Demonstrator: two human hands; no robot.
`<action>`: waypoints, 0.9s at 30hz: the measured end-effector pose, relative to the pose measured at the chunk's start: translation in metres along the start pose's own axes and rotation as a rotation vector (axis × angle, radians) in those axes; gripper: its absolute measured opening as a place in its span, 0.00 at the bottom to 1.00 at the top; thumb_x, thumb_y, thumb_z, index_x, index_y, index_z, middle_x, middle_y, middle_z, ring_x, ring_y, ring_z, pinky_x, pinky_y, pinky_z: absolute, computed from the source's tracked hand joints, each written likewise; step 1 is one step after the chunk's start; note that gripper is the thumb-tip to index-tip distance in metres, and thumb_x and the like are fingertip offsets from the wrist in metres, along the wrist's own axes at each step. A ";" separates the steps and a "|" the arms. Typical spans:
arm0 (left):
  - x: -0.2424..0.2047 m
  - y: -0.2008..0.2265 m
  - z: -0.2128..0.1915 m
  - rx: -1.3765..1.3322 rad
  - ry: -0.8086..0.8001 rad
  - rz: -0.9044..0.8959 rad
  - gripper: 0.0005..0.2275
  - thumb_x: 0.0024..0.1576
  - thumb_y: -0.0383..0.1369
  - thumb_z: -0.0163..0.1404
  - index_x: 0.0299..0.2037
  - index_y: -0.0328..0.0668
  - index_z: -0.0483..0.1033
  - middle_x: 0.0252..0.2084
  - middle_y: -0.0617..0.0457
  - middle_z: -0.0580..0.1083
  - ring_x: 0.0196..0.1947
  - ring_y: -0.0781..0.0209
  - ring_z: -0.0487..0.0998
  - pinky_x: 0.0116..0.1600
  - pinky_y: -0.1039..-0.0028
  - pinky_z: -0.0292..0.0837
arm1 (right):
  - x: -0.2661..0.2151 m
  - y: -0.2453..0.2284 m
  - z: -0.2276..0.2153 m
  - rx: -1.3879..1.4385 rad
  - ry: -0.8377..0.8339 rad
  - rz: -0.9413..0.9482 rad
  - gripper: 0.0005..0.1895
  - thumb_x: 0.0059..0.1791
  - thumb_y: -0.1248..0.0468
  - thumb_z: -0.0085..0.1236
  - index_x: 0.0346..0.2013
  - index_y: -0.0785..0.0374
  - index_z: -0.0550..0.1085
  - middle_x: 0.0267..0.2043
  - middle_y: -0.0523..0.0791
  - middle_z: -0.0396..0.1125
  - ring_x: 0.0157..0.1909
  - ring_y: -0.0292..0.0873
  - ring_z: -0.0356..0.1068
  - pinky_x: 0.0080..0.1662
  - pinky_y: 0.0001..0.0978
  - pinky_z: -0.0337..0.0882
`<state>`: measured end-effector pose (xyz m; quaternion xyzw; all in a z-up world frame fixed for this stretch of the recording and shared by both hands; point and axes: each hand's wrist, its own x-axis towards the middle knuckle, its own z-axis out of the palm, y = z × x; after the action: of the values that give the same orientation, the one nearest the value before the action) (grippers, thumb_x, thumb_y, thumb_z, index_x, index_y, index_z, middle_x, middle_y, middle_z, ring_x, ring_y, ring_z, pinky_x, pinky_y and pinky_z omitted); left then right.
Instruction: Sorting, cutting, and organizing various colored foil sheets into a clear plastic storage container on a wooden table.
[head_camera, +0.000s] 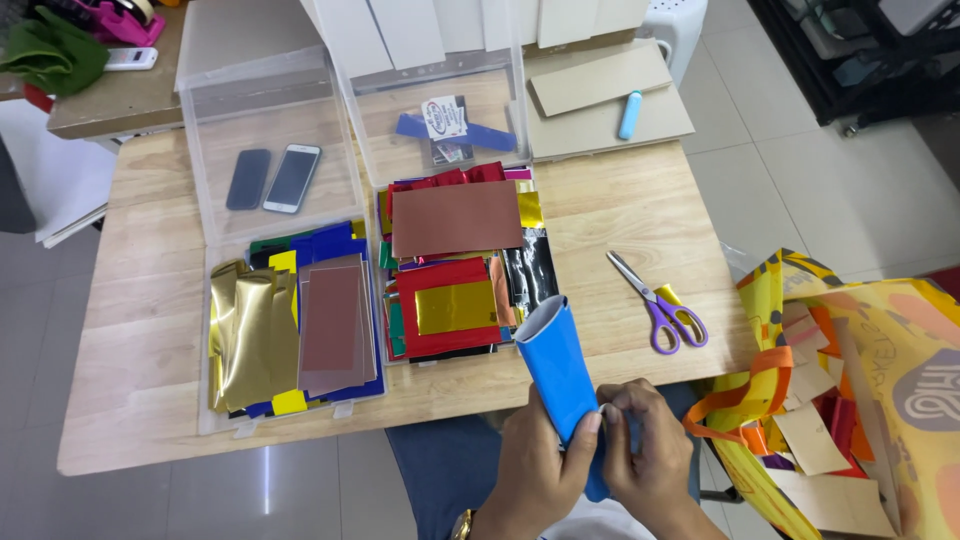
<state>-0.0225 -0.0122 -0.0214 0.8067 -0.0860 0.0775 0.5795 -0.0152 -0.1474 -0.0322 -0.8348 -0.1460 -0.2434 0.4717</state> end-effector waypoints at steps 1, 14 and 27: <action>-0.001 0.000 0.001 0.003 0.007 0.000 0.12 0.64 0.40 0.46 0.46 0.39 0.68 0.25 0.54 0.71 0.18 0.58 0.73 0.25 0.66 0.66 | -0.006 0.005 0.000 0.005 -0.004 -0.005 0.02 0.54 0.71 0.44 0.36 0.63 0.65 0.34 0.48 0.72 0.31 0.41 0.70 0.37 0.29 0.69; -0.001 -0.019 0.002 -0.351 -0.070 -0.148 0.15 0.64 0.43 0.47 0.50 0.41 0.69 0.38 0.50 0.76 0.37 0.59 0.77 0.42 0.67 0.72 | 0.012 0.017 -0.010 0.297 0.067 0.408 0.04 0.57 0.66 0.47 0.41 0.64 0.66 0.29 0.43 0.63 0.27 0.32 0.59 0.32 0.23 0.60; -0.007 -0.057 0.007 -0.795 -0.044 -0.264 0.09 0.62 0.35 0.53 0.43 0.37 0.77 0.39 0.50 0.78 0.42 0.59 0.78 0.51 0.65 0.73 | 0.025 0.013 0.003 0.259 0.016 0.378 0.05 0.56 0.63 0.47 0.38 0.61 0.67 0.20 0.39 0.57 0.21 0.31 0.53 0.27 0.25 0.54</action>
<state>-0.0158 -0.0010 -0.0776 0.5257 -0.0173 -0.0537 0.8488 0.0127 -0.1514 -0.0294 -0.7779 -0.0134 -0.1366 0.6132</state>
